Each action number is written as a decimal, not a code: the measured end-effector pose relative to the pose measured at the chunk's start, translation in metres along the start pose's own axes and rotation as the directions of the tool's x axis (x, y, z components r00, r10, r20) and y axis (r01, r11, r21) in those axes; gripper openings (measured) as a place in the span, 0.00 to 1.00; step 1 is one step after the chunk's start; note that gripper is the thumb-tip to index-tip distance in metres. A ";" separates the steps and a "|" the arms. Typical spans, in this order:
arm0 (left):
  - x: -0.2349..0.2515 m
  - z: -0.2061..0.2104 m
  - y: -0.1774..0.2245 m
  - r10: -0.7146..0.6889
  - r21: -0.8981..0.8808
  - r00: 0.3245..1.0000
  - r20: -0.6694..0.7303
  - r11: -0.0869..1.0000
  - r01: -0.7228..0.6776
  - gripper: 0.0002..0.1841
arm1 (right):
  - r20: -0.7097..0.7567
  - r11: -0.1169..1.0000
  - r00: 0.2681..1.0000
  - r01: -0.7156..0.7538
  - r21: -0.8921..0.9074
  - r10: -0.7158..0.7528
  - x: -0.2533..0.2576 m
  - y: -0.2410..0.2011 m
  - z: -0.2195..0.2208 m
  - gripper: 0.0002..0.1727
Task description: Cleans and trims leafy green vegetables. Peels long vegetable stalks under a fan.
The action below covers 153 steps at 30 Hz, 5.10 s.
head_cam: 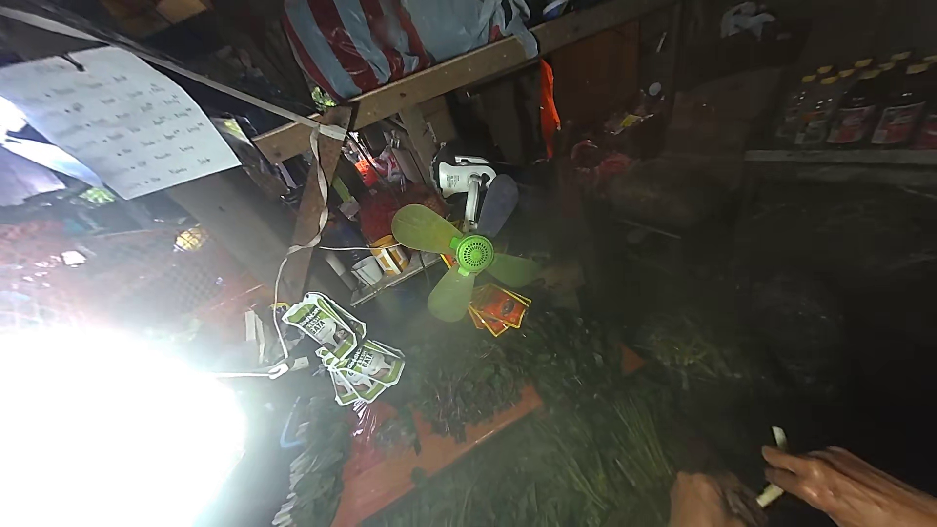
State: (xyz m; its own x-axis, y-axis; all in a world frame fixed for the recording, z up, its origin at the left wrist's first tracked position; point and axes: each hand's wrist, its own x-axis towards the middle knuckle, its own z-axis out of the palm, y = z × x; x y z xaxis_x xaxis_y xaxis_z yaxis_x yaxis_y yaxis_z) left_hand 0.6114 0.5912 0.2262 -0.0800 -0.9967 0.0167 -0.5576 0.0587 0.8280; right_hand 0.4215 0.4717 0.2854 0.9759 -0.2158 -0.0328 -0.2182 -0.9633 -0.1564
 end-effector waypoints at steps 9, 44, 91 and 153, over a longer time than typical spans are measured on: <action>-0.001 0.003 0.004 0.003 0.006 1.000 0.019 1.000 -0.003 0.15 | 0.009 1.000 1.000 -0.026 0.000 0.026 -0.010 0.000 0.005 0.07; -0.002 -0.003 -0.009 -0.023 -0.200 0.988 -0.153 0.980 -0.008 0.12 | -0.164 -0.120 0.818 0.272 0.955 0.551 0.011 -0.045 0.017 0.19; 0.007 -0.035 0.008 0.160 -0.482 0.964 -0.213 0.841 -0.246 0.15 | -0.427 0.172 0.758 0.396 0.902 0.493 0.035 -0.031 0.012 0.14; 0.028 -0.056 0.003 -0.219 -0.765 0.935 -0.281 0.638 -0.081 0.12 | -0.101 0.140 0.646 -0.009 0.990 0.757 0.014 -0.028 0.029 0.10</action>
State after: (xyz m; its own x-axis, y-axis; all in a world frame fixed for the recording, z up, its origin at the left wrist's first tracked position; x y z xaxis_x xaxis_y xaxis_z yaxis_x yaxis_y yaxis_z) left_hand 0.6539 0.5604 0.2603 0.2791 -0.9602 -0.0080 0.2828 0.0742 0.9563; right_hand 0.4414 0.5005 0.2611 0.4649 -0.8845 -0.0398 -0.0375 0.0252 -0.9990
